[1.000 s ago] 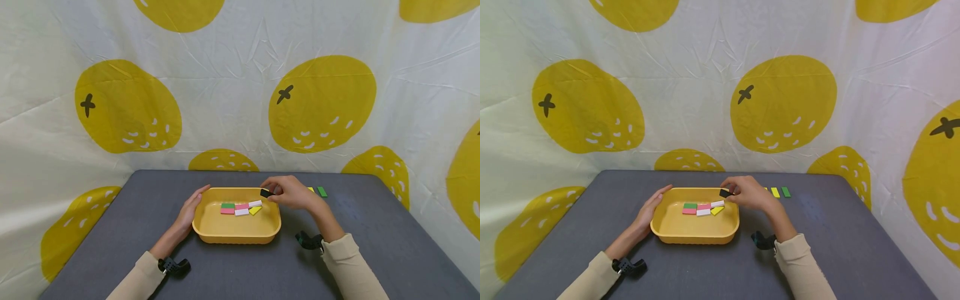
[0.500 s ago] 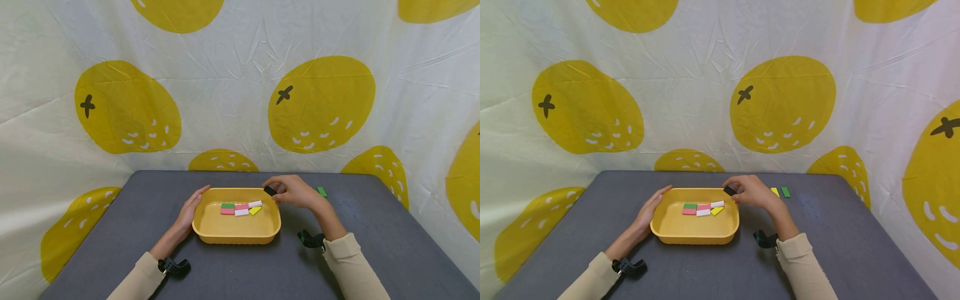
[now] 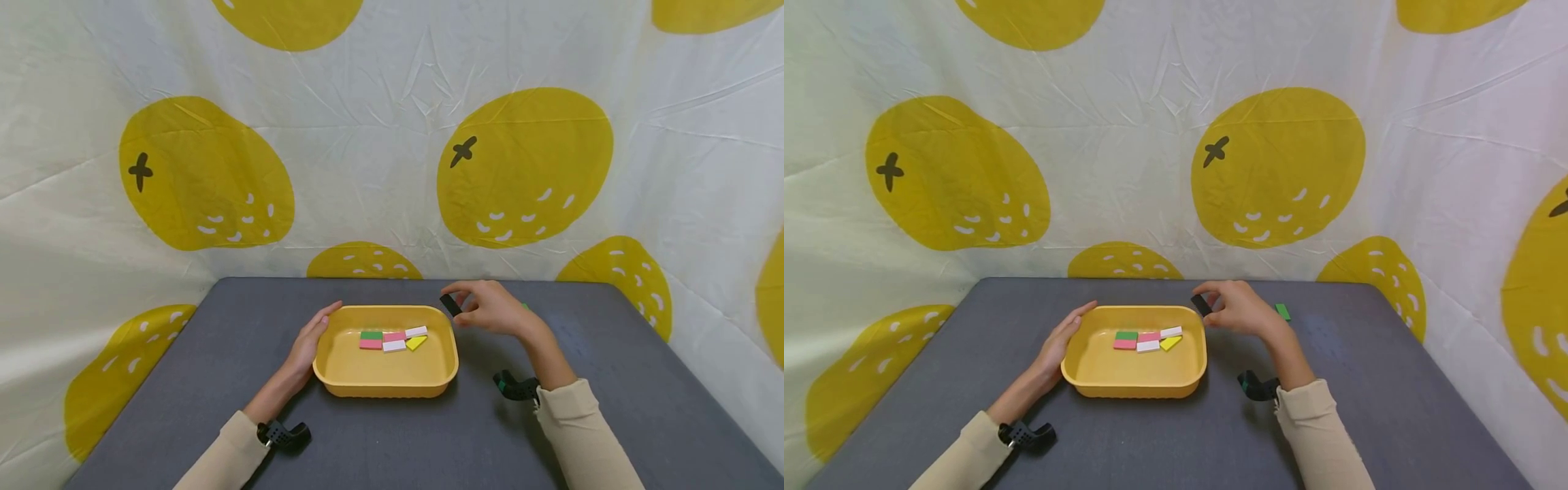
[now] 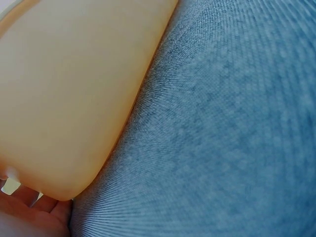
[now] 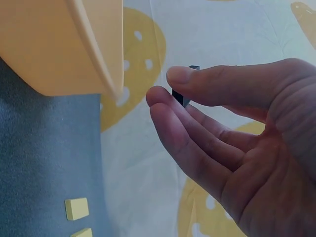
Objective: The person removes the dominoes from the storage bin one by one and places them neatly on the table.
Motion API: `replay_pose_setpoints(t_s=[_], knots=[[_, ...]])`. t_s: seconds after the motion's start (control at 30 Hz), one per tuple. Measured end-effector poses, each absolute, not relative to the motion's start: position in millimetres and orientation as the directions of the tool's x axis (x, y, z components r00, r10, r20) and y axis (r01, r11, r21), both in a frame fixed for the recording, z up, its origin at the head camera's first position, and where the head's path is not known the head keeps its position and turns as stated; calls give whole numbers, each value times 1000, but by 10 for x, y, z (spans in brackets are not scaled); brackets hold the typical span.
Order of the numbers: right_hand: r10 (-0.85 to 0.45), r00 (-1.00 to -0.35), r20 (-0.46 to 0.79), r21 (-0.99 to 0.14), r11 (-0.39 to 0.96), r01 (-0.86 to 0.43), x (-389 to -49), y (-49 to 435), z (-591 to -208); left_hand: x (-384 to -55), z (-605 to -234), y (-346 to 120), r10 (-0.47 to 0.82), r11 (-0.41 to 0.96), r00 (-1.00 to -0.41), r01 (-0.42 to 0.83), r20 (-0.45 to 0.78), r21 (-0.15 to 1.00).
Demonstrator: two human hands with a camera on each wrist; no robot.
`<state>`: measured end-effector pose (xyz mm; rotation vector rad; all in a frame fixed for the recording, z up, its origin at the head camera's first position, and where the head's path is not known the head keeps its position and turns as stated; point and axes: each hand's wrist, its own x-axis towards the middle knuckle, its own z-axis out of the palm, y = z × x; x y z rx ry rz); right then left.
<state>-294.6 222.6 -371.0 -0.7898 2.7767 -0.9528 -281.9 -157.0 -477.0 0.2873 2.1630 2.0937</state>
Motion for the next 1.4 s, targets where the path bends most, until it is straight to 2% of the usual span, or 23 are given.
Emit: replay_pose_setpoints(t_s=[0.73, 1.4], knots=[[-488, -861, 141, -515, 707, -485, -2902, 2458, -3748, -2821, -4772, -1582, 222, 43, -974, 51, 40, 998], [-438, -892, 114, -528, 733, -428, -2901, 2626, -3838, -2826, -4765, -1585, 223, 49, -973, 64, 51, 997]])
